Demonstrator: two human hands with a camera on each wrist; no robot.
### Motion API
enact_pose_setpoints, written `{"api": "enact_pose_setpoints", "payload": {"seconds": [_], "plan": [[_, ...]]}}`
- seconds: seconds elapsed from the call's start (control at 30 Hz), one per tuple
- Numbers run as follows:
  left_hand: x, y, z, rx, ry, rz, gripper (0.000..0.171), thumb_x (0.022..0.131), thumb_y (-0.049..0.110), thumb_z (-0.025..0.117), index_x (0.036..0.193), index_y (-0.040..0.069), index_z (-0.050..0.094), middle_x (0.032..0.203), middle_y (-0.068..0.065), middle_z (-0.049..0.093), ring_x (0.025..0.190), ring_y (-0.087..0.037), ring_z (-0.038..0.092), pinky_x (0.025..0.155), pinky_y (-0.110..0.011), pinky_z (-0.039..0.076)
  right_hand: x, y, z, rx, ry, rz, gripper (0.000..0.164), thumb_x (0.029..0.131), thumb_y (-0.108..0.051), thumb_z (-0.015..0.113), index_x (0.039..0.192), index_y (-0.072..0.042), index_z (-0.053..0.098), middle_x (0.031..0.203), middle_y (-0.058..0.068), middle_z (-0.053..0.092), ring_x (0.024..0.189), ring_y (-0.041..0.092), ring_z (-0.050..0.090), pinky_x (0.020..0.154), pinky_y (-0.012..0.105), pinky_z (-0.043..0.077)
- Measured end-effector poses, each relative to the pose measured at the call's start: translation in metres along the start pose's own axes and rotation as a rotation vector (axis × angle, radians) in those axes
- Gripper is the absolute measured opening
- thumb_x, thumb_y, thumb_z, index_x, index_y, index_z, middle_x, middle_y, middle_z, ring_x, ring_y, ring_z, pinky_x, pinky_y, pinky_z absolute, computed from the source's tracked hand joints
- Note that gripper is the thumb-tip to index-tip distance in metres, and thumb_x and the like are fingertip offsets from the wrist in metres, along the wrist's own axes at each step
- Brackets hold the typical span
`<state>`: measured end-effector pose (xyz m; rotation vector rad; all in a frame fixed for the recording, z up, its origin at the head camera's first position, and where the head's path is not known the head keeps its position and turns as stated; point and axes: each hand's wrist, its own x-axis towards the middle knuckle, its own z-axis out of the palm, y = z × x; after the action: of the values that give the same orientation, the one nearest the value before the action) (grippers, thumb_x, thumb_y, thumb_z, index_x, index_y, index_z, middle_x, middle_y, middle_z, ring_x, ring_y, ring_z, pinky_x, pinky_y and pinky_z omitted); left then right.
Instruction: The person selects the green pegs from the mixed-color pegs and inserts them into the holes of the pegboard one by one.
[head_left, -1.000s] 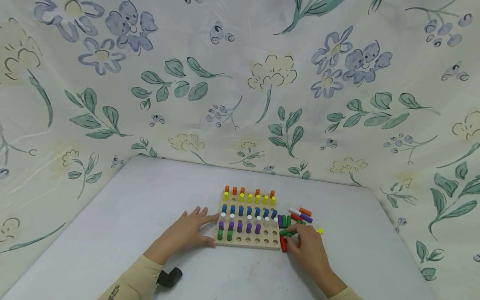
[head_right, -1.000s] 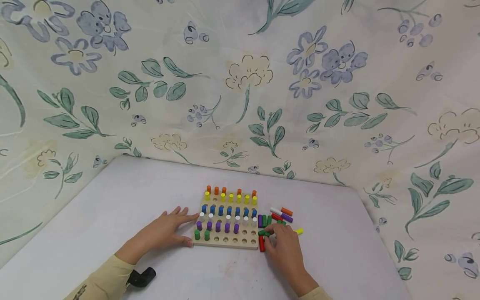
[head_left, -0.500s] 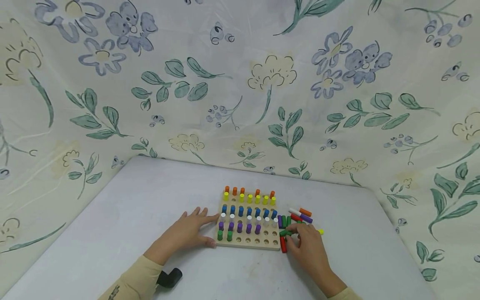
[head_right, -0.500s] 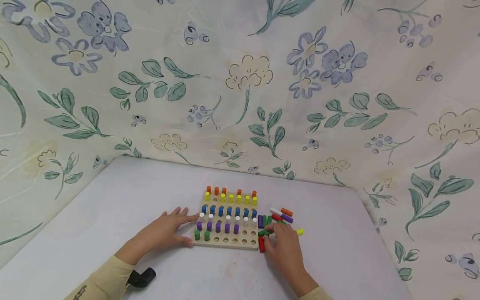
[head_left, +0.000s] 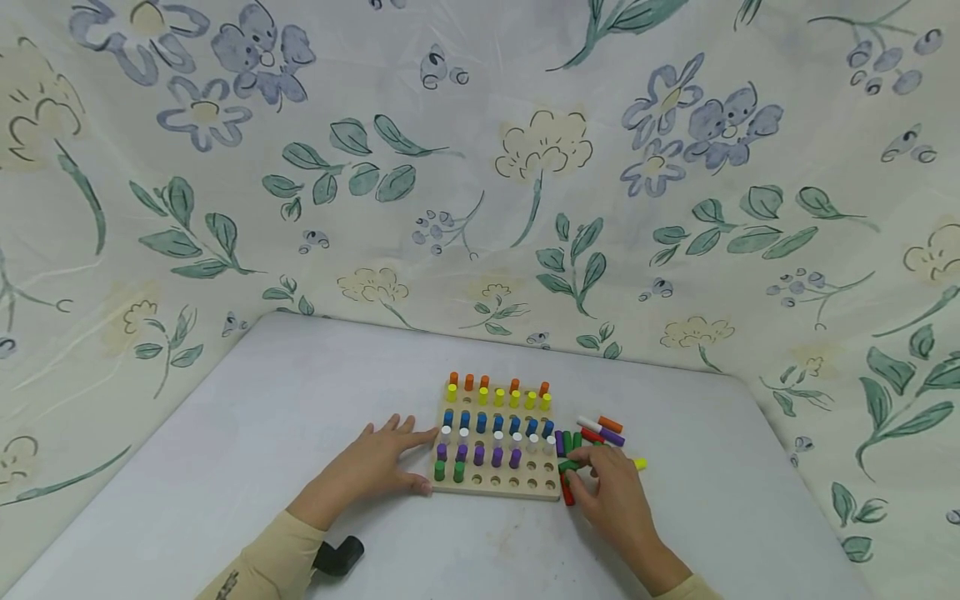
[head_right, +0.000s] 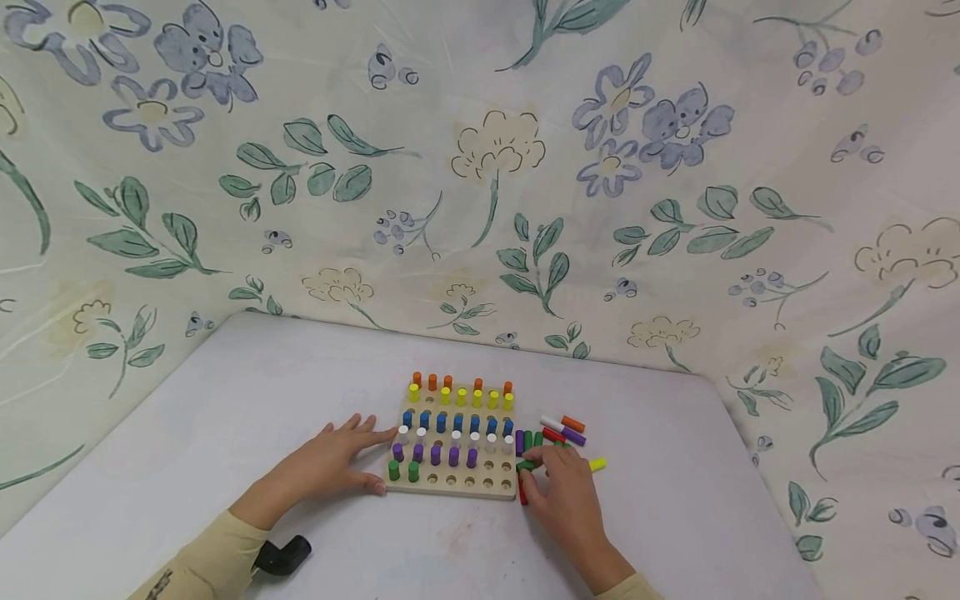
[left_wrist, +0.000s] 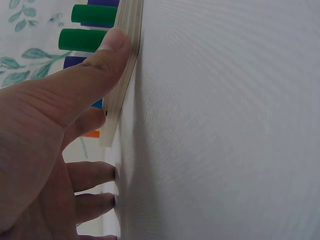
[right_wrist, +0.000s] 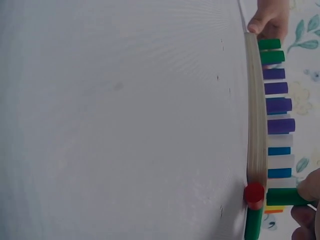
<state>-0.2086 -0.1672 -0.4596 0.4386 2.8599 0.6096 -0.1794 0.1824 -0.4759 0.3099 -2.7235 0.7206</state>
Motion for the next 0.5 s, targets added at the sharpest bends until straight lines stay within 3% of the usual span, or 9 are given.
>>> {"api": "enact_pose_setpoints", "payload": {"seconds": [0.5], "plan": [[0.0003, 0.0006, 0.0000, -0.002, -0.002, 0.000, 0.085, 0.074, 0.057, 0.083, 0.147, 0.022, 0.056, 0.155, -0.025, 0.041, 0.148, -0.048, 0.027, 0.118, -0.069, 0.016, 0.0005, -0.0067, 0.0037, 0.031, 0.002, -0.054, 0.024, 0.086, -0.017, 0.084, 0.105, -0.019, 0.071, 0.092, -0.011, 0.066, 0.091, 0.009, 0.055, 0.082, 0.037, 0.049]]}}
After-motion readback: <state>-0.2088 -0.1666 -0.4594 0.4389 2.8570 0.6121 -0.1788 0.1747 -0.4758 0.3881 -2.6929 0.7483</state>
